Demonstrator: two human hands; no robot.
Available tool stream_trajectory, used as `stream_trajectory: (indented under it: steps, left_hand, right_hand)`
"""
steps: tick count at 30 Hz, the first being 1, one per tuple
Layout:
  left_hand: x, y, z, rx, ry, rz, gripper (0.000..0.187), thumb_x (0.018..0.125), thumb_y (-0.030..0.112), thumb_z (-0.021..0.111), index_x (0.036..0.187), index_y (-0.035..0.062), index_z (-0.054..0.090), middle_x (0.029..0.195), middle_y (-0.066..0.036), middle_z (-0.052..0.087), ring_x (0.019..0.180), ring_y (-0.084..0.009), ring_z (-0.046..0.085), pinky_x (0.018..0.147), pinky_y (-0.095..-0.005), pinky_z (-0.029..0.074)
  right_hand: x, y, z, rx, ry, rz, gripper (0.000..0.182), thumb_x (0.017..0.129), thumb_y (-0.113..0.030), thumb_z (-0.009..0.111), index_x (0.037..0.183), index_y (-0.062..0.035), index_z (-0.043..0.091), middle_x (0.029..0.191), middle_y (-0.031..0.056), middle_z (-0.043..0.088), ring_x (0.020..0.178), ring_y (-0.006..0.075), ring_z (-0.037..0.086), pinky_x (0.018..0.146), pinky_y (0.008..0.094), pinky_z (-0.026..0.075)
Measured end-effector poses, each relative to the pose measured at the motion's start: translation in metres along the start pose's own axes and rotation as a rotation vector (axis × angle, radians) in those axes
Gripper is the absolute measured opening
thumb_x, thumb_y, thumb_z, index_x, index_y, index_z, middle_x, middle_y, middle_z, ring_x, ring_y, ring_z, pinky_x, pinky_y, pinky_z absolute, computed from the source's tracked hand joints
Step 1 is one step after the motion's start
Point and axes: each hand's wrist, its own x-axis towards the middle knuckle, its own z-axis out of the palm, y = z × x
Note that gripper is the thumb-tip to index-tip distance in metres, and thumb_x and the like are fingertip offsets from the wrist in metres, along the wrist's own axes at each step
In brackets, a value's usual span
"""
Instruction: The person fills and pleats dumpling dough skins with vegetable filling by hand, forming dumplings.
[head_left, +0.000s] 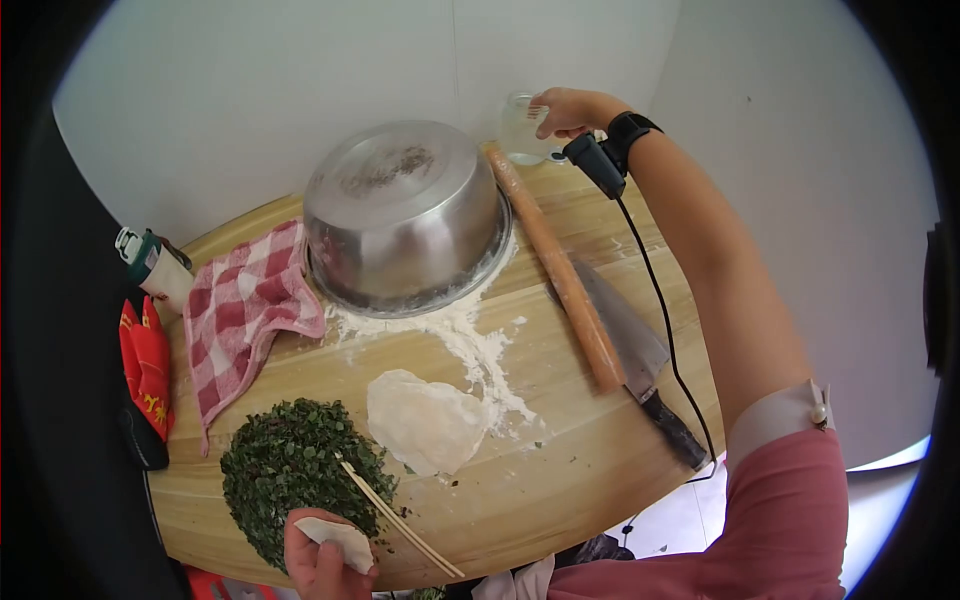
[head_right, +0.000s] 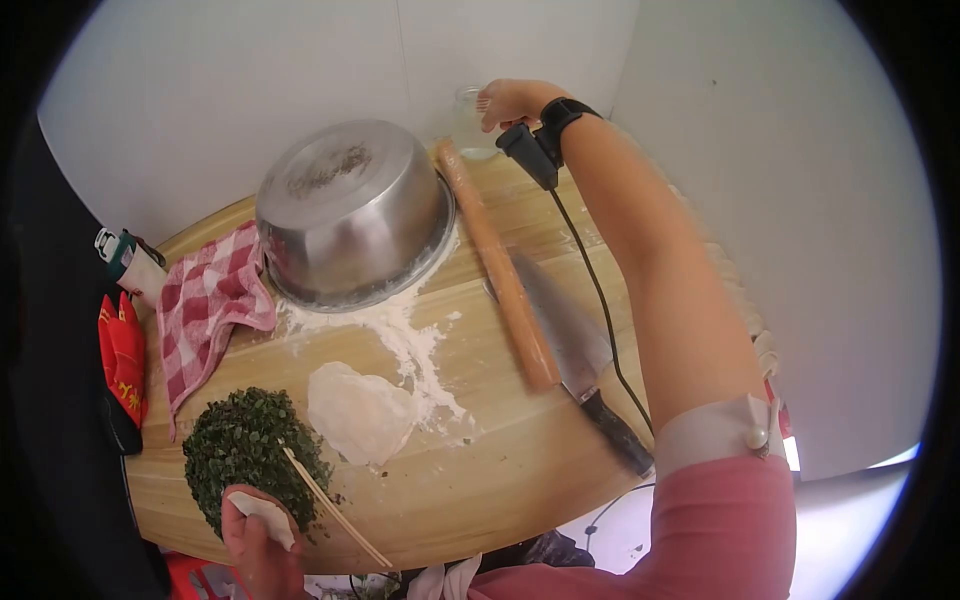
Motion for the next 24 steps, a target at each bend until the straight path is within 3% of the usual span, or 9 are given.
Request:
stream_trajectory:
  steps: [4,7,9,12,15,17,18,20,24]
  left_hand:
    - [0.006,-0.002,0.002,0.006,0.026,0.029,0.020,0.096,0.016,0.053,0.108,0.0002,0.052,0.083,-0.008,0.058,0.061,-0.0121,0.050,0.053,-0.0218,0.040]
    - [0.007,-0.008,0.004,-0.109,0.148,-0.012,0.023,0.092,0.007,0.045,0.115,0.0053,0.048,0.091,-0.003,0.056,0.072,-0.0098,0.055,0.052,-0.0219,0.043]
    - [0.009,0.001,0.020,-0.140,0.272,-0.091,0.025,0.093,0.008,0.046,0.118,0.0052,0.045,0.092,-0.004,0.057,0.073,-0.0094,0.054,0.052,-0.0221,0.041]
    - [0.006,-0.006,0.003,-0.189,0.049,-0.027,0.027,0.093,0.008,0.047,0.120,0.0028,0.046,0.099,-0.005,0.056,0.085,-0.0127,0.058,0.061,-0.0212,0.047]
    - [-0.002,-0.009,0.000,-0.198,-0.062,0.021,0.021,0.094,0.008,0.047,0.115,0.0053,0.049,0.095,-0.003,0.057,0.080,-0.0109,0.056,0.060,-0.0216,0.046]
    - [-0.018,-0.005,0.021,-0.211,0.222,-0.047,0.016,0.093,0.007,0.052,0.109,0.0066,0.050,0.087,-0.001,0.058,0.068,-0.0066,0.053,0.051,-0.0192,0.039]
    - [-0.019,-0.009,0.019,-0.188,0.193,-0.047,0.012,0.093,0.006,0.050,0.105,0.0075,0.051,0.084,-0.001,0.057,0.065,-0.0056,0.052,0.049,-0.0195,0.039]
    - [-0.023,-0.009,0.017,-0.190,0.068,-0.023,0.008,0.093,0.007,0.050,0.101,0.0074,0.051,0.082,-0.001,0.056,0.063,-0.0054,0.050,0.048,-0.0195,0.038]
    - [-0.032,-0.008,0.009,-0.171,0.087,-0.058,0.008,0.094,0.010,0.050,0.101,0.0071,0.050,0.081,-0.001,0.056,0.062,-0.0062,0.050,0.047,-0.0193,0.038]
  right_hand:
    - [0.012,0.006,-0.001,-0.048,0.071,-0.051,0.045,0.077,-0.014,0.068,0.118,-0.0026,0.055,0.059,0.0008,0.048,0.044,0.0098,0.043,0.039,0.0255,0.034]
    - [0.002,0.011,-0.014,0.204,0.074,-0.127,0.038,0.080,-0.023,0.067,0.115,-0.0124,0.059,0.058,0.0000,0.048,0.043,0.0093,0.041,0.038,0.0249,0.033]
    - [0.022,0.041,-0.020,-0.034,0.197,-0.214,0.034,0.085,-0.027,0.063,0.117,-0.0143,0.059,0.057,-0.0029,0.045,0.044,0.0062,0.040,0.038,0.0234,0.033]
    - [-0.038,0.015,-0.027,0.254,0.317,-0.329,0.033,0.091,-0.023,0.056,0.122,-0.0111,0.057,0.056,-0.0073,0.039,0.046,0.0024,0.034,0.039,0.0216,0.028]
    - [-0.113,-0.017,-0.016,0.347,0.223,-0.493,0.035,0.090,-0.021,0.056,0.124,-0.0118,0.056,0.058,-0.0091,0.039,0.048,0.0007,0.033,0.041,0.0203,0.027]
    - [-0.150,-0.041,0.002,0.314,0.246,-0.392,0.036,0.088,-0.020,0.057,0.124,-0.0123,0.056,0.060,-0.0081,0.039,0.050,0.0020,0.034,0.045,0.0193,0.029]
    - [-0.164,-0.042,0.000,0.330,0.171,-0.469,0.035,0.089,-0.019,0.057,0.122,-0.0107,0.054,0.060,-0.0065,0.040,0.052,0.0038,0.037,0.046,0.0199,0.031]
    - [-0.164,-0.048,-0.011,0.283,0.246,-0.332,0.031,0.089,-0.014,0.057,0.119,-0.0061,0.053,0.061,-0.0032,0.043,0.053,0.0065,0.039,0.047,0.0226,0.034]
    - [-0.134,-0.043,-0.028,0.452,0.179,-0.268,0.031,0.089,-0.011,0.055,0.119,-0.0039,0.053,0.066,-0.0032,0.045,0.055,0.0066,0.040,0.048,0.0213,0.035]
